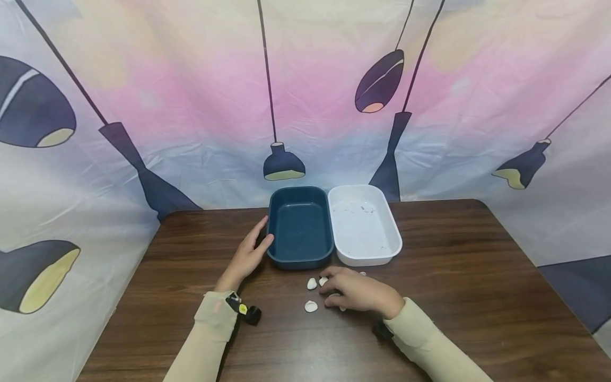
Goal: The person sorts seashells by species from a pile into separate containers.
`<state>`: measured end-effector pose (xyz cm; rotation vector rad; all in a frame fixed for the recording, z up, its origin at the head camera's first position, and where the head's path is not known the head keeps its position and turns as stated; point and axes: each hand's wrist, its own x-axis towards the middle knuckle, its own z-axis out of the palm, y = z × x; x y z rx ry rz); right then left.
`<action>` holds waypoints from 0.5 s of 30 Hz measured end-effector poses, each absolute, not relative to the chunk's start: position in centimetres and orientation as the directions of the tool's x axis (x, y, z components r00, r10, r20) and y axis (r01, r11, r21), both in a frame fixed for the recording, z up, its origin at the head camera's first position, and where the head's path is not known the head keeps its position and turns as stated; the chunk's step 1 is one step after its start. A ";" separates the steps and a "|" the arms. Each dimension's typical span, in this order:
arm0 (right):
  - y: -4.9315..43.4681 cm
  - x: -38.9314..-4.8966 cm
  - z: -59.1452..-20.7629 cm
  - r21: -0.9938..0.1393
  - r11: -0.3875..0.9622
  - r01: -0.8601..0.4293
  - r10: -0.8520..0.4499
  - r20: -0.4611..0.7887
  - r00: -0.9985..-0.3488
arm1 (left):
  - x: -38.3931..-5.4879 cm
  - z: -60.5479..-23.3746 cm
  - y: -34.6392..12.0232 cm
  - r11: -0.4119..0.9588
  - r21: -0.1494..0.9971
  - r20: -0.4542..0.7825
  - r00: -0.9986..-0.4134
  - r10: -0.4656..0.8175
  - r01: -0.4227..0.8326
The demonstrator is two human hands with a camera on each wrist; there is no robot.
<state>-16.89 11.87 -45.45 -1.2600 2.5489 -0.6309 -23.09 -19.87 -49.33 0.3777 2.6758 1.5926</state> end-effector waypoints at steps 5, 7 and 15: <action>11.8 -16.8 -45.4 -0.458 0.535 -0.710 -0.798 0.002 -0.603 | -23.1 -49.2 -19.9 0.460 0.864 0.117 -0.971 0.208 0.203; 11.8 -16.8 -45.3 -0.446 0.532 -0.720 -0.799 0.017 -0.601 | -23.1 -49.2 -19.9 0.461 0.865 0.114 -0.972 0.205 0.199; 11.8 -16.7 -45.2 -0.413 0.524 -0.745 -0.800 0.063 -0.597 | -23.1 -49.4 -20.0 0.457 0.871 0.096 -0.975 0.203 0.181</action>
